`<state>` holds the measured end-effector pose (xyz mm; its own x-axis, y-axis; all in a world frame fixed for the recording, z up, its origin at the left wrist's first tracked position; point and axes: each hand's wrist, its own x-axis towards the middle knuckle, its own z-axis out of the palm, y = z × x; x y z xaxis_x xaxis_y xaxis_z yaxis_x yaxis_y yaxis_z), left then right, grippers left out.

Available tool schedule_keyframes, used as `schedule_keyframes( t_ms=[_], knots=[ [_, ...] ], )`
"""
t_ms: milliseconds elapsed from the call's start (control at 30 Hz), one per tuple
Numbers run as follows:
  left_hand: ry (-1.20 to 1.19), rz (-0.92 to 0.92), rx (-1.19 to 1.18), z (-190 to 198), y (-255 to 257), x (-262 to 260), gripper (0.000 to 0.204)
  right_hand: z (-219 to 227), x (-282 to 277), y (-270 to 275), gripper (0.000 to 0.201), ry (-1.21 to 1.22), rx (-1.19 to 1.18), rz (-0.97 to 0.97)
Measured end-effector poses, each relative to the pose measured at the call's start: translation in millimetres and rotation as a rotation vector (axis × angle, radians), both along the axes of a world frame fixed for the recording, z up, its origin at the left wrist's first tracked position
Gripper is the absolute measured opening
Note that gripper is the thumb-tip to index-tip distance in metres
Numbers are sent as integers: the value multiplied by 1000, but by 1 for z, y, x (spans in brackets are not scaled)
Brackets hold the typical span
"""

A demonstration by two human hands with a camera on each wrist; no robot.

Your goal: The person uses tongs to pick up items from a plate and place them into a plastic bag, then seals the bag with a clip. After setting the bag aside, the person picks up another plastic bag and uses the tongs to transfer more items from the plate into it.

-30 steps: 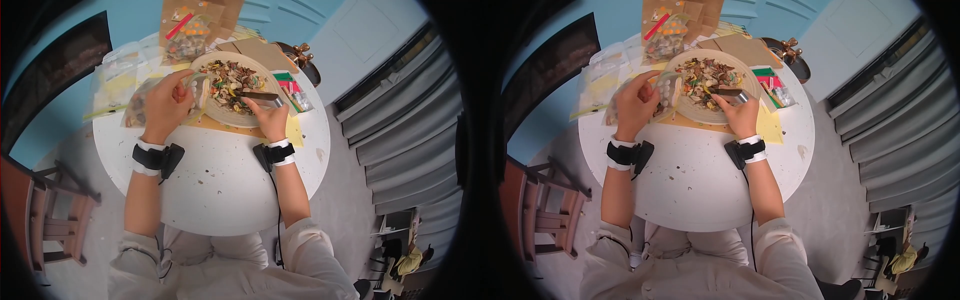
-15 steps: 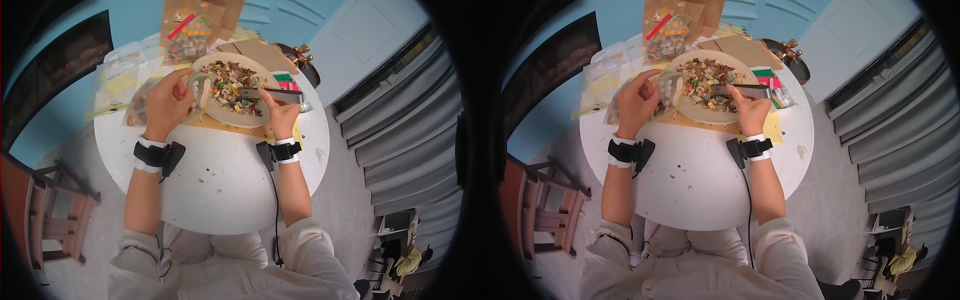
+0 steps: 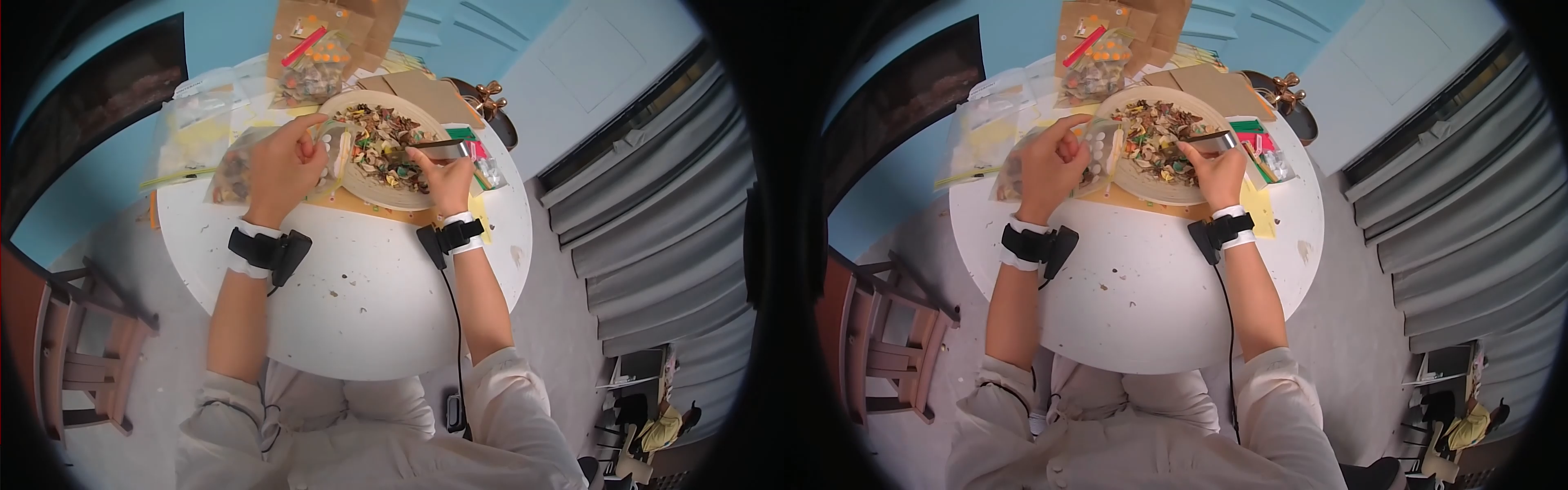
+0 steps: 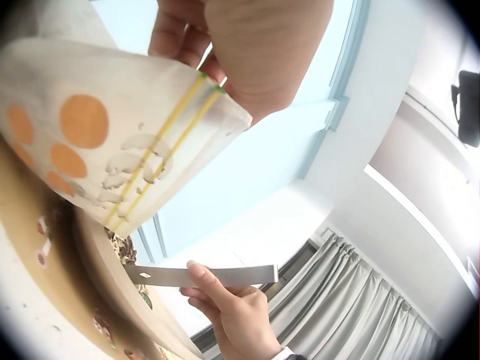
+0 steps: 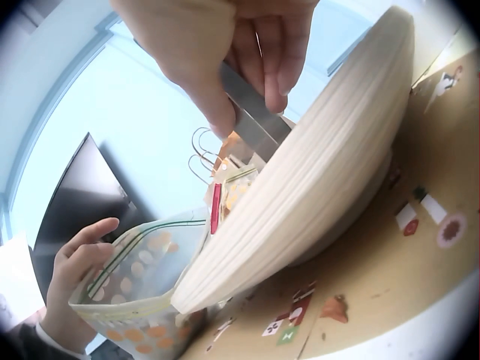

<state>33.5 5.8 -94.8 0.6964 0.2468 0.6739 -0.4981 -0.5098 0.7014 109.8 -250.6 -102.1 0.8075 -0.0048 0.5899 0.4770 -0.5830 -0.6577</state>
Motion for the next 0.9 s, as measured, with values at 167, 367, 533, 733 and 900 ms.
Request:
schedule_keyframes(
  t_ms=[167, 367, 533, 733, 900],
  knots=[
    [3, 10, 0, 1, 1, 0, 34, 9, -6, 0, 35, -13, 99, -5],
    [46, -3, -12, 3, -1, -2, 34, 49, -40, 26, 28, 2, 269, 237],
    [49, -2, -18, 5, -2, -3, 35, 54, -63, 77, 29, 12, 110, 376],
    [5, 3, -13, 2, 0, -1, 36, 43, -57, 75, 29, 100, 239, 395],
    [17, -23, 47, 5, -6, -4, 36, 43, -48, 8, 31, 56, 337, 122]
  ],
)
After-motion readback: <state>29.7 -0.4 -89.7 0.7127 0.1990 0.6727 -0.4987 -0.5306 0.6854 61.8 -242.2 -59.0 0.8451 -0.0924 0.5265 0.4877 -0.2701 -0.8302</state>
